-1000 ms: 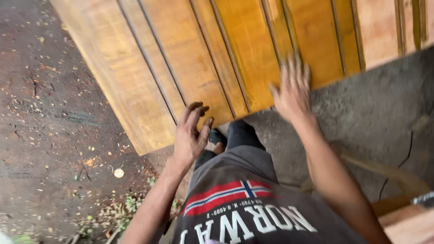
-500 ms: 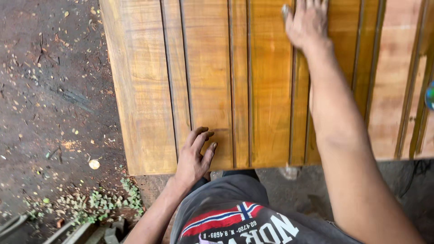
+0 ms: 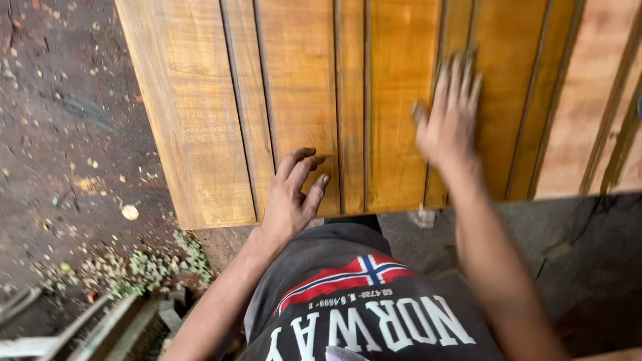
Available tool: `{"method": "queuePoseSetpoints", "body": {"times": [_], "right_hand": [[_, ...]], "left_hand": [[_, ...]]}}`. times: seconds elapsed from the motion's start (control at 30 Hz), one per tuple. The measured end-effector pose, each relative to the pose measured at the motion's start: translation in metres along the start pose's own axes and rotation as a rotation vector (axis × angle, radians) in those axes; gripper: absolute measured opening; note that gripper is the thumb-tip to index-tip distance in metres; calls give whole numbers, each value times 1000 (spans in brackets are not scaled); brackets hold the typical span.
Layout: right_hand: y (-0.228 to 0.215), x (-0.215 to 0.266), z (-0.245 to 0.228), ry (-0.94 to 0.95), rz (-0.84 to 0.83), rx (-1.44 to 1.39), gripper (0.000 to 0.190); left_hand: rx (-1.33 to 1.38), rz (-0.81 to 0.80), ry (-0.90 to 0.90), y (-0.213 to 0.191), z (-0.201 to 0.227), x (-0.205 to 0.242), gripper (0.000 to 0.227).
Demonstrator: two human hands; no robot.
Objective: The person applies a dark wood stain to a large wooden door using a cloth. They repeatedly dip the cloth into a can of stain and wipe it across the slats and frame of the door, working systematically from one side to the other.
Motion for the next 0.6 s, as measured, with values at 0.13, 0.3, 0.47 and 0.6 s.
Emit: {"method": "queuePoseSetpoints", "body": {"times": [0.13,0.3,0.47,0.6], "right_hand": [[86,185,25,107,30,-70,83],[96,179,41,138,50,-61,77],[16,-5,9,77,170,-135,73],[-4,-132,4,28,113,-59,44]], "left_hand": [[-9,-82,74,-9,7,12,29],[-23,-157,52,-18,5,30,30],[-40,-179,86,-17,-1,48,31],[-71,-178,51,-13,-7,57,33]]}}
Point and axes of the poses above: each hand's wrist, its own x-axis away from the middle knuckle, its own y-axis out of the palm, z = x × y, the point moved 8 cm from there along -x, towards the middle knuckle, and after that the axes turned 8 degrees about y, right-handed, at the moved point
